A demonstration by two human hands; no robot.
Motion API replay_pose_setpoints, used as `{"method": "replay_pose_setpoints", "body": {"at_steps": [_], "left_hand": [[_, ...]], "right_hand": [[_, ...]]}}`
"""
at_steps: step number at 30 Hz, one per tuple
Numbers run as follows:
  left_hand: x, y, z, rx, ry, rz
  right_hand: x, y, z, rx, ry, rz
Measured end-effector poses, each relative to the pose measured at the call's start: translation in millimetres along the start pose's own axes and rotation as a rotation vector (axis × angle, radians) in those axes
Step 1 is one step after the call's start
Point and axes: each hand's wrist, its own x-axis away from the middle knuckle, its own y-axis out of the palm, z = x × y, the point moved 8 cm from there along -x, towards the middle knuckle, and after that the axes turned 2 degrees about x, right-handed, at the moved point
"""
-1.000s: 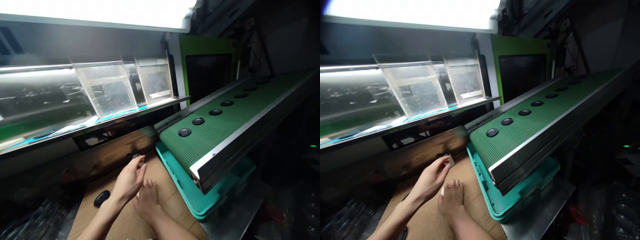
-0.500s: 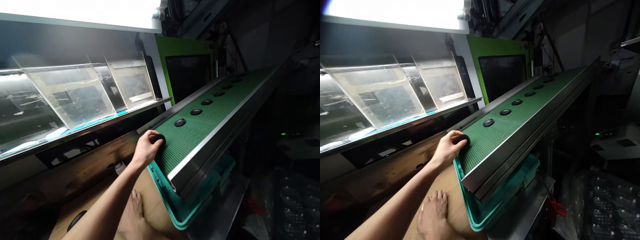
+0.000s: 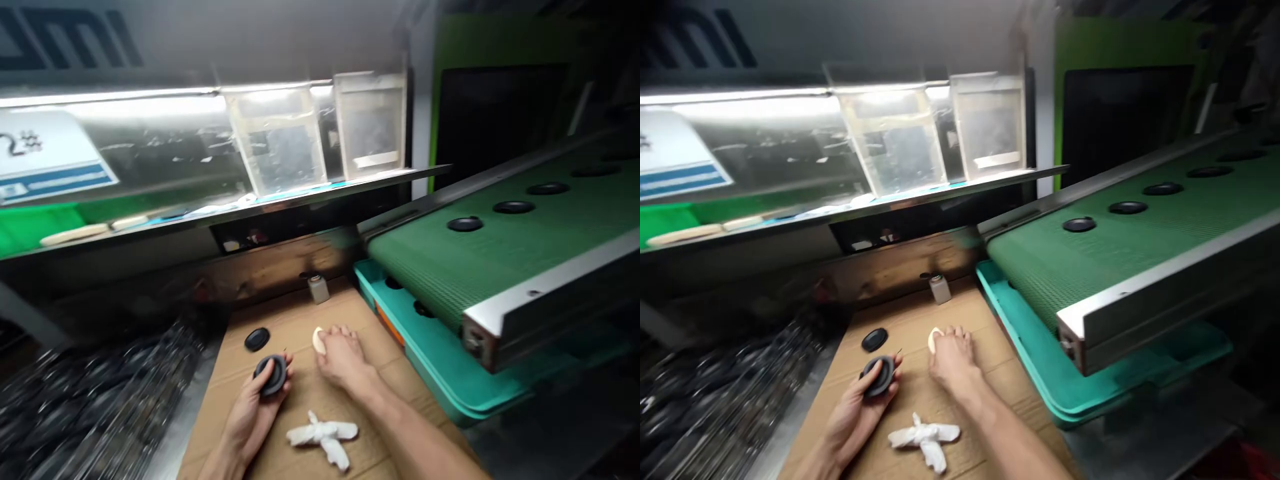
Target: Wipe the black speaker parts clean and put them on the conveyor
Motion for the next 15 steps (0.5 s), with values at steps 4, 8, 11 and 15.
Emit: {"method": "replay_pose_setpoints", "body": {"at_steps": [4, 8, 11, 15], "left_hand": [[-4, 2.7, -2, 0.08, 0.045, -0.077], [-10, 4.2, -2, 0.275, 0.022, -0.177], [-13, -7.6, -3, 0.354, -0.006, -0.13], [-15, -12.9, -8, 0.431, -0.041, -0.123]], "right_hand": [[-1, -18, -17, -0.218, -0.062, 0.155], [22, -23, -66, -0.38, -0.219, 0.228], [48, -3, -107, -0.317, -0.392, 0.108], [53, 16, -123, -0.217, -0.464, 0.065]]}}
